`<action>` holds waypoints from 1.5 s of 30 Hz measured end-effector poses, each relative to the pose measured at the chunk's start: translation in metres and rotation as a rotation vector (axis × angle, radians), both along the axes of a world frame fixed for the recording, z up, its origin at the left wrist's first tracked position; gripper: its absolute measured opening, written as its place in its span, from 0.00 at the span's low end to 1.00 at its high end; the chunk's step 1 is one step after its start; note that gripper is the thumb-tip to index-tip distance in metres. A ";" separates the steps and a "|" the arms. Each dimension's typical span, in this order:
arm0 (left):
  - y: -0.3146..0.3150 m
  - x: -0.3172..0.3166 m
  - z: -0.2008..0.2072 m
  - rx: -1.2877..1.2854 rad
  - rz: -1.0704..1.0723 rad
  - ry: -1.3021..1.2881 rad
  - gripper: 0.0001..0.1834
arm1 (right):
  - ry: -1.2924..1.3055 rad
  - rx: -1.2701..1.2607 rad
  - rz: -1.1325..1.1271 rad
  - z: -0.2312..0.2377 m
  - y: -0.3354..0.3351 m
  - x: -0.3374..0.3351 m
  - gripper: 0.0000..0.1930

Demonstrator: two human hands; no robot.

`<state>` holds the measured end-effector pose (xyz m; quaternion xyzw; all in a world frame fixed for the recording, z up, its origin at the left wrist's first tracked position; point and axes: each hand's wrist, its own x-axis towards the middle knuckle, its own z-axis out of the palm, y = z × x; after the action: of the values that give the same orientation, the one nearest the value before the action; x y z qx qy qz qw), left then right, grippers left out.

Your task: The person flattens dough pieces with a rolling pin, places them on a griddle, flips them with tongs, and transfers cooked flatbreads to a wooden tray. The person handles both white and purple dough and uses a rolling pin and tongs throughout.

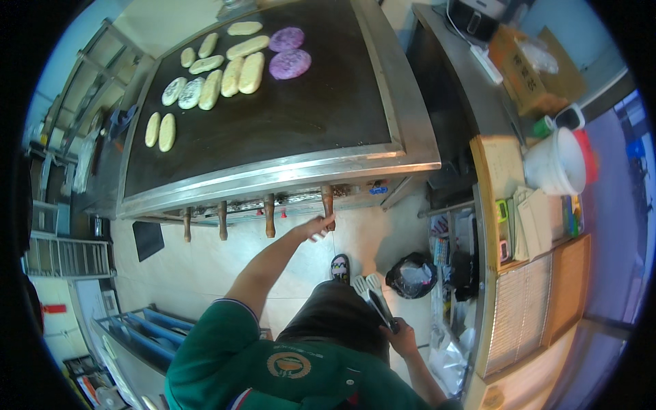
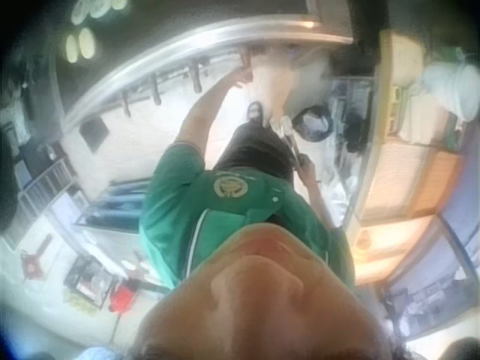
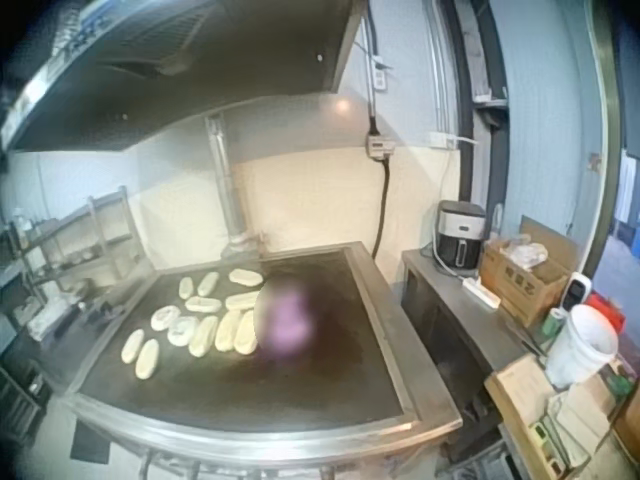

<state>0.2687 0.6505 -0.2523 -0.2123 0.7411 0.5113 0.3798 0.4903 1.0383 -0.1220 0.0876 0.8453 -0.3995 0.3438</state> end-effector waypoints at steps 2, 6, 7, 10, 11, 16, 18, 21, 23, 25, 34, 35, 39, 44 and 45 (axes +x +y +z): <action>-0.015 0.041 0.020 -0.076 -0.301 -0.136 0.54 | 0.018 0.006 0.070 0.013 0.001 -0.009 0.23; -0.064 0.185 0.037 -0.299 -0.784 -0.133 0.50 | 0.148 -0.003 0.151 0.032 0.006 -0.027 0.23; -0.082 0.231 0.031 -0.364 -0.793 -0.050 0.45 | 0.195 -0.011 0.162 0.041 0.005 -0.033 0.24; -0.131 0.362 0.007 -0.478 -0.802 -0.171 0.41 | 0.288 -0.033 0.239 0.050 0.004 -0.043 0.23; -0.135 0.390 0.003 -0.490 -0.674 -0.015 0.41 | 0.310 -0.053 0.223 0.053 0.004 -0.046 0.22; -0.118 0.485 -0.005 -0.421 -0.163 -0.342 0.36 | 0.313 -0.188 0.305 0.061 -0.036 -0.063 0.20; -0.099 0.486 0.007 -0.353 -0.035 -0.287 0.34 | 0.342 -0.259 0.354 0.042 -0.060 -0.065 0.17; -0.083 0.490 0.022 -0.358 0.167 -0.155 0.29 | 0.008 -0.378 0.391 0.120 -0.138 -0.082 0.16; -0.088 0.470 0.041 -0.309 0.246 -0.122 0.27 | 0.142 -0.462 0.455 0.102 -0.164 -0.093 0.17; -0.104 0.479 0.051 -0.257 0.412 -0.126 0.26 | 0.370 -0.538 0.589 0.082 -0.209 -0.105 0.18; -0.269 0.562 -0.016 -0.108 1.105 -0.209 0.19 | -0.025 -0.702 0.277 0.151 -0.436 -0.161 0.09; -0.287 0.564 -0.008 -0.130 1.153 -0.201 0.19 | -0.044 -0.745 0.226 0.157 -0.458 -0.172 0.08; -0.335 0.540 0.026 -0.262 1.298 -0.192 0.17 | -0.088 -0.810 0.159 0.172 -0.525 -0.222 0.10; -0.354 0.520 0.004 -0.128 1.321 -0.181 0.17 | -0.091 -0.827 0.218 0.190 -0.600 -0.304 0.13; -0.346 0.508 0.002 -0.107 1.357 -0.150 0.16 | -0.111 -0.848 0.218 0.190 -0.611 -0.317 0.14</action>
<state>0.7763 0.3040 -0.2504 -0.6830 0.4399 0.5829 0.0148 0.1738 0.4277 0.0678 -0.1294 0.5913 -0.6670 0.4344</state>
